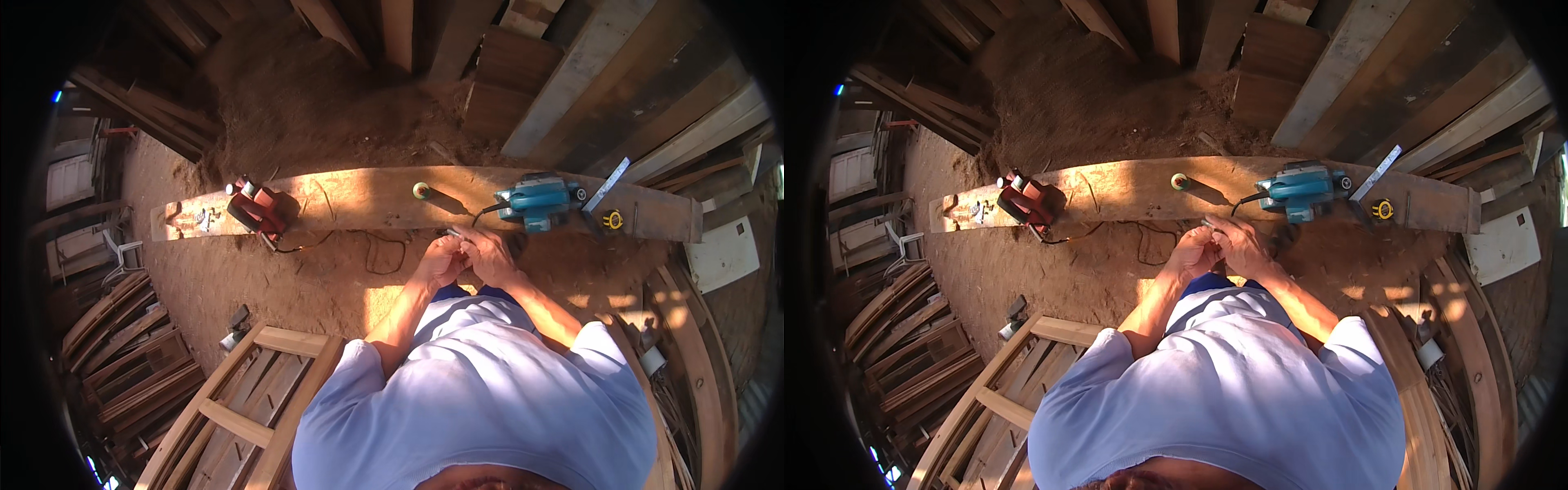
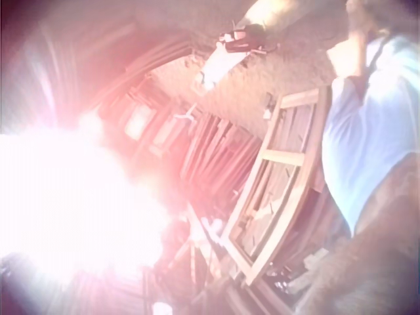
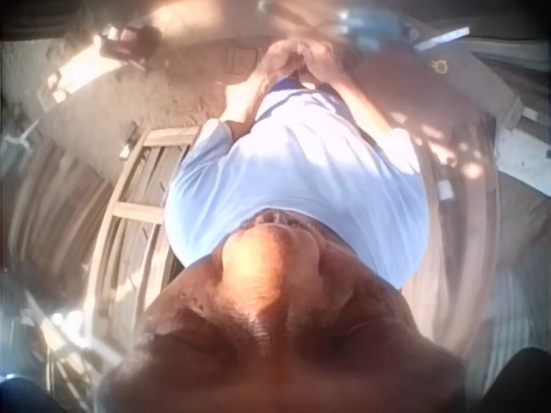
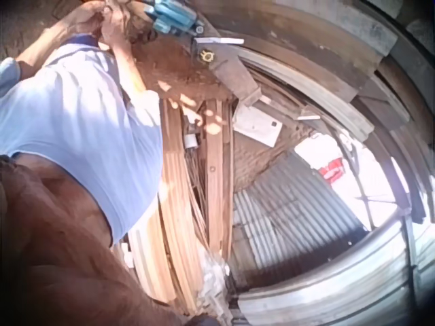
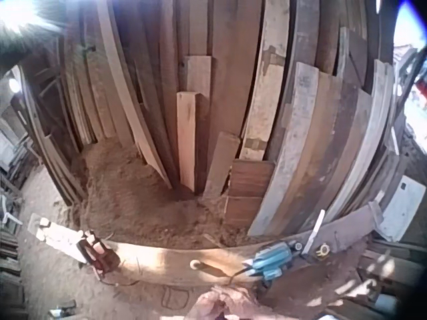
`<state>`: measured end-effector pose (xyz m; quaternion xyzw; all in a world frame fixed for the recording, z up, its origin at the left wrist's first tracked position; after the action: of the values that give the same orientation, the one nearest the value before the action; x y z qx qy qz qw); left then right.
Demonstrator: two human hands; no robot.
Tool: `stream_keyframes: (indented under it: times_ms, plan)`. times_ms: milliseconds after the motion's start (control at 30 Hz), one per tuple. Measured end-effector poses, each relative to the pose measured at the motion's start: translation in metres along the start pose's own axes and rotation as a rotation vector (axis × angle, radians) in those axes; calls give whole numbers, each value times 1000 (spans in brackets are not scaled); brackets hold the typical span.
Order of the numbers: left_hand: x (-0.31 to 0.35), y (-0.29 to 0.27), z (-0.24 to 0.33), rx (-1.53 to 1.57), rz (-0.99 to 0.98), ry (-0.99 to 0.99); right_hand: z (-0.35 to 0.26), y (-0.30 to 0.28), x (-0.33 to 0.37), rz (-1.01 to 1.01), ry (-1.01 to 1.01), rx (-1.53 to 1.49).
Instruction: The person uses a screwdriver and a square tool to adjust and align the components of an electric planer on a wooden workbench.
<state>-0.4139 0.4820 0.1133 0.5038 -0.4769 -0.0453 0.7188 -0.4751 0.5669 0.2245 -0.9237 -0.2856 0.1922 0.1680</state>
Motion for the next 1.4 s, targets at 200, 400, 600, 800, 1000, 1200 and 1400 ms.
stream_keyframes:
  times_ms: [200,400,600,800,1000,1200,1400]
  plan:
    - [35,21,77,-1252,794,223,54,-39,40,107,397,-46]
    - [35,14,160,-1672,1140,686,86,-59,66,234,494,-96]
    - [-1,-6,173,-1655,1054,665,88,-57,66,216,511,-120]
    - [33,-35,195,-1460,1153,729,87,-58,62,199,468,-94]
    - [87,-75,225,-1443,1401,529,96,-62,64,235,465,-148]
    - [94,-87,221,-1498,1336,510,100,-98,72,309,493,-120]
    - [112,-83,215,-1570,1438,507,102,-175,114,616,524,-52]
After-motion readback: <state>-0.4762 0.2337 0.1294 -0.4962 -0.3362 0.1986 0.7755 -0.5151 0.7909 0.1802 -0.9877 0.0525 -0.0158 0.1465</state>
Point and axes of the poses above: each hand's wrist, its own x-axis away from the middle knuckle, its own y-axis out of the palm, z = x × y, the point moved 9 cm from there along -x, towards the middle knuckle, and after that the axes turned 15 degrees about -y, right-handed, at the moved point
